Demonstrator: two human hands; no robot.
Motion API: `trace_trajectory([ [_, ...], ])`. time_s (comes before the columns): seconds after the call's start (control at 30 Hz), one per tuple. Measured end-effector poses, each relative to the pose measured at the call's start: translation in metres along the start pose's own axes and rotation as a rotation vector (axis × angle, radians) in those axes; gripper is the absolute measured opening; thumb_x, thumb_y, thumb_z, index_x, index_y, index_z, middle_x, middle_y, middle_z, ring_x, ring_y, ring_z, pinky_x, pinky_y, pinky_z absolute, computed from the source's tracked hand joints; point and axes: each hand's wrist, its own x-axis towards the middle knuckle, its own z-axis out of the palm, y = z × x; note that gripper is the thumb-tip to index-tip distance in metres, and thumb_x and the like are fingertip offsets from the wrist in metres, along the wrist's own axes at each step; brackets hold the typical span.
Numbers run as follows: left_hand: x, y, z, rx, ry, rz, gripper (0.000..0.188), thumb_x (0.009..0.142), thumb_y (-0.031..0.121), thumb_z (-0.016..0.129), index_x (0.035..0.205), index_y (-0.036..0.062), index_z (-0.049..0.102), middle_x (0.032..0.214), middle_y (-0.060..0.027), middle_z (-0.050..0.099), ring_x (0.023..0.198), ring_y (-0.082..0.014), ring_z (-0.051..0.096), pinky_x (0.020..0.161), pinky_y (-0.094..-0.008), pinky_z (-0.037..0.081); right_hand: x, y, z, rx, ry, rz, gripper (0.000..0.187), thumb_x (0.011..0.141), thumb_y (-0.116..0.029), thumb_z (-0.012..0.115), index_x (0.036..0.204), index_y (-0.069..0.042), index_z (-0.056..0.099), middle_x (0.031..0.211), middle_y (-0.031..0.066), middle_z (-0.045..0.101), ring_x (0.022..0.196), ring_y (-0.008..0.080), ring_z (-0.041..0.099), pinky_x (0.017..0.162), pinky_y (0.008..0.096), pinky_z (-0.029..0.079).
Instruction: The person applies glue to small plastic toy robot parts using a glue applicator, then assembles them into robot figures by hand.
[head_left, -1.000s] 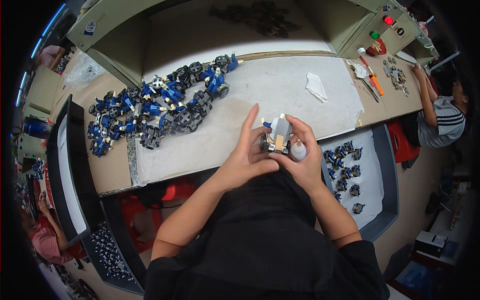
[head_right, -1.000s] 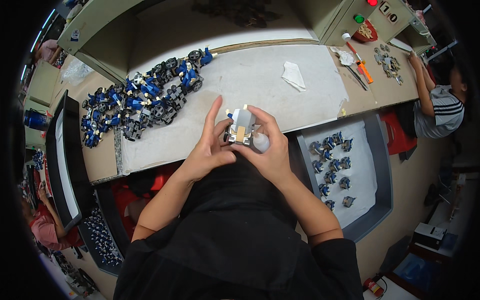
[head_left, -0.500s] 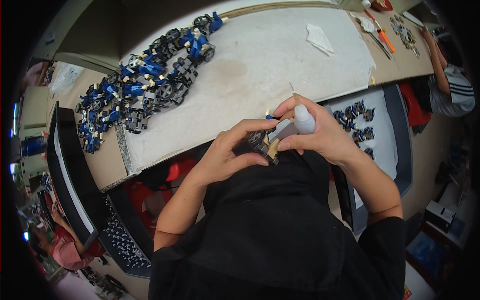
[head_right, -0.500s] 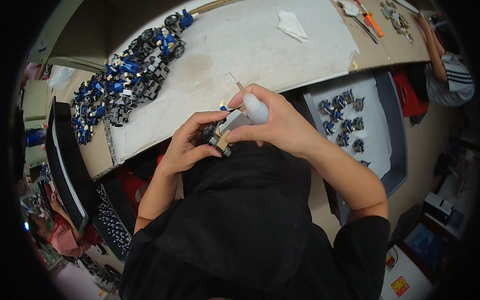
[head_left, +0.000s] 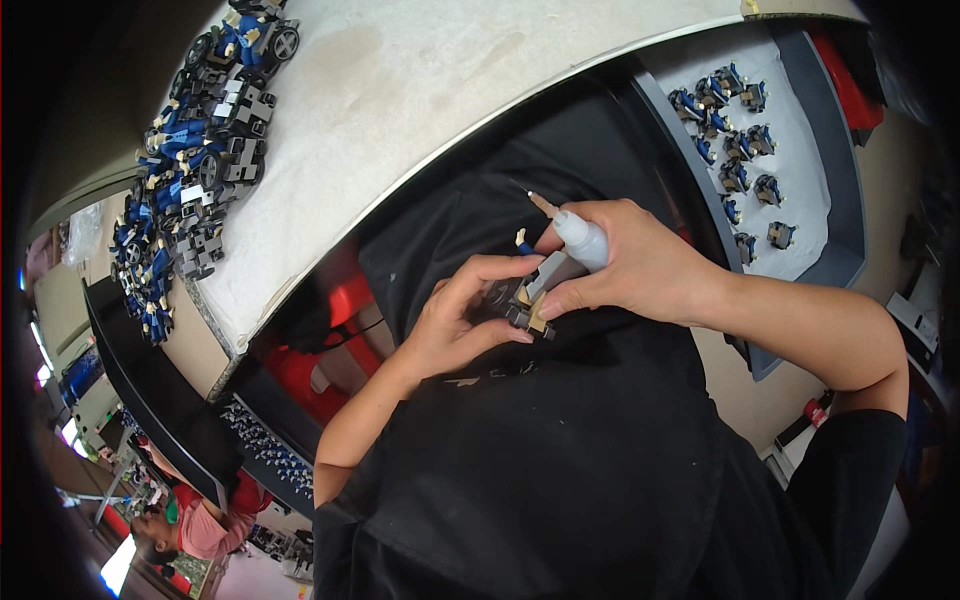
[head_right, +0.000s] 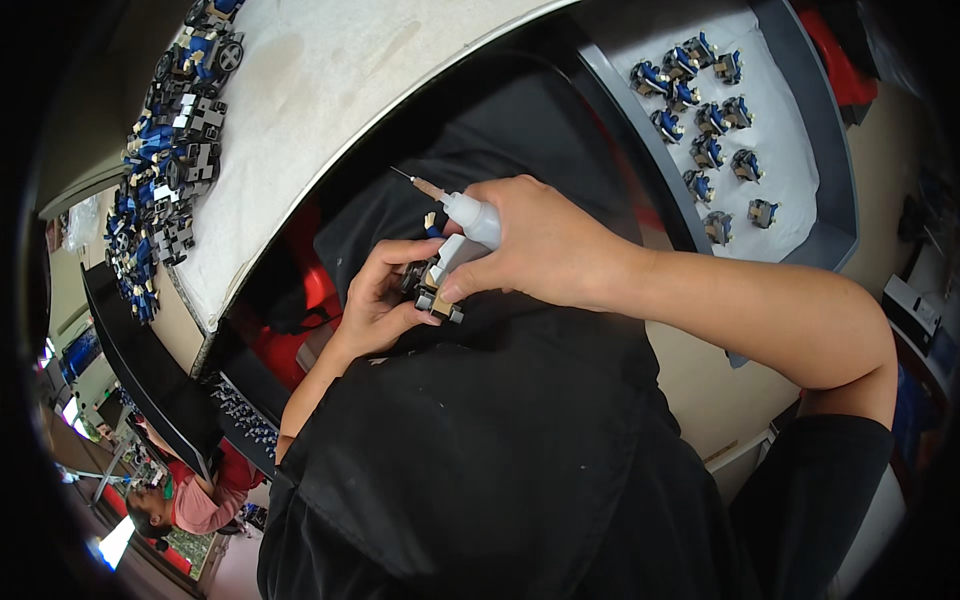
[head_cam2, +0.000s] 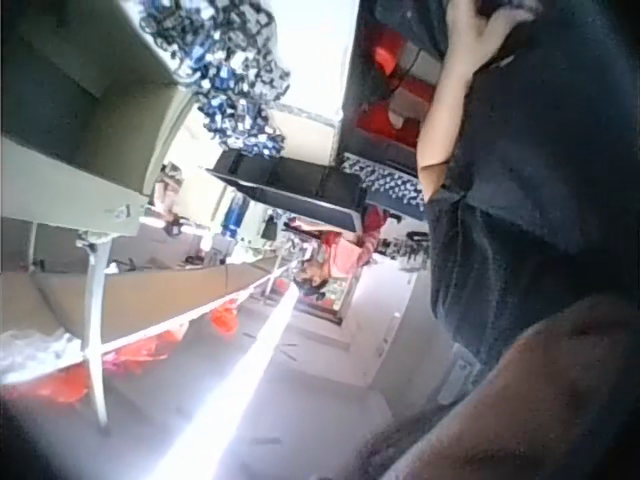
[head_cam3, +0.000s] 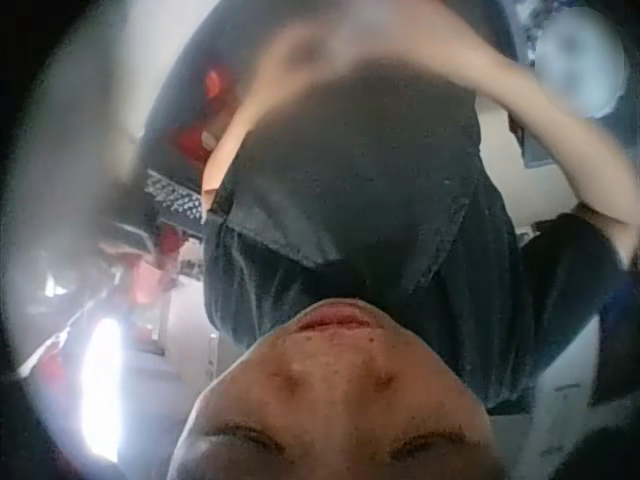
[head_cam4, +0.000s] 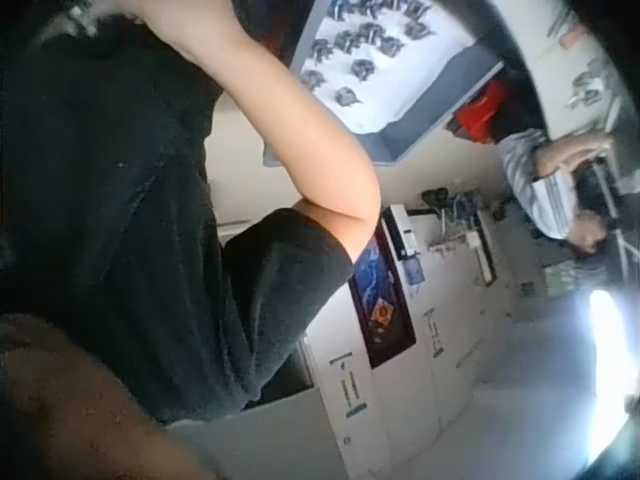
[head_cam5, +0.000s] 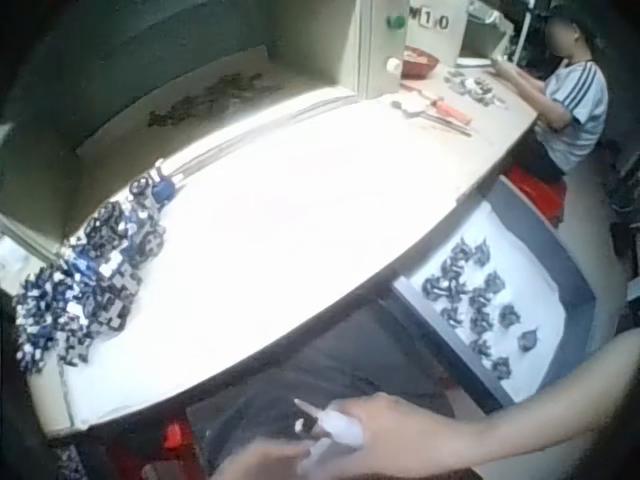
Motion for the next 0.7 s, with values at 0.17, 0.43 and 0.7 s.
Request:
trace_trajectory([
  [0.17, -0.003, -0.010, 0.002, 0.073, 0.009, 0.019, 0.055, 0.072, 0.006, 0.072, 0.120, 0.0007, 0.045, 0.111, -0.0103, 0.057, 0.100, -0.0192, 0.059, 0.086, -0.0310, 0.046, 0.002, 0.004, 0.004, 0.098, 0.013, 0.093, 0.034, 0.066, -0.014, 0.077, 0.089, 0.001, 0.056, 0.071, 0.0062, 0.059, 0.058, 0.0097, 0.054, 0.053, 0.0238, 0.044],
  [0.43, 0.002, -0.009, 0.004, -0.007, 0.042, -0.103, 0.051, 0.074, 0.008, 0.071, 0.118, 0.0013, 0.045, 0.103, -0.0101, 0.059, 0.098, -0.0174, 0.058, 0.085, -0.0305, 0.044, 0.006, 0.009, 0.003, 0.161, 0.021, 0.158, 0.037, 0.068, -0.013, 0.078, 0.095, 0.000, 0.056, 0.080, 0.0062, 0.063, 0.067, 0.0077, 0.055, 0.056, 0.0209, 0.043],
  [0.7, 0.016, -0.002, -0.005, -0.304, 0.110, -0.175, 0.049, 0.079, 0.006, 0.066, 0.122, 0.0027, 0.043, 0.110, -0.0069, 0.053, 0.100, -0.0125, 0.053, 0.085, -0.0275, 0.044, 0.021, -0.008, -0.005, 0.182, -0.016, 0.067, 0.035, 0.071, -0.008, 0.074, 0.099, -0.001, 0.055, 0.083, 0.0059, 0.061, 0.064, 0.0068, 0.052, 0.055, 0.0208, 0.042],
])
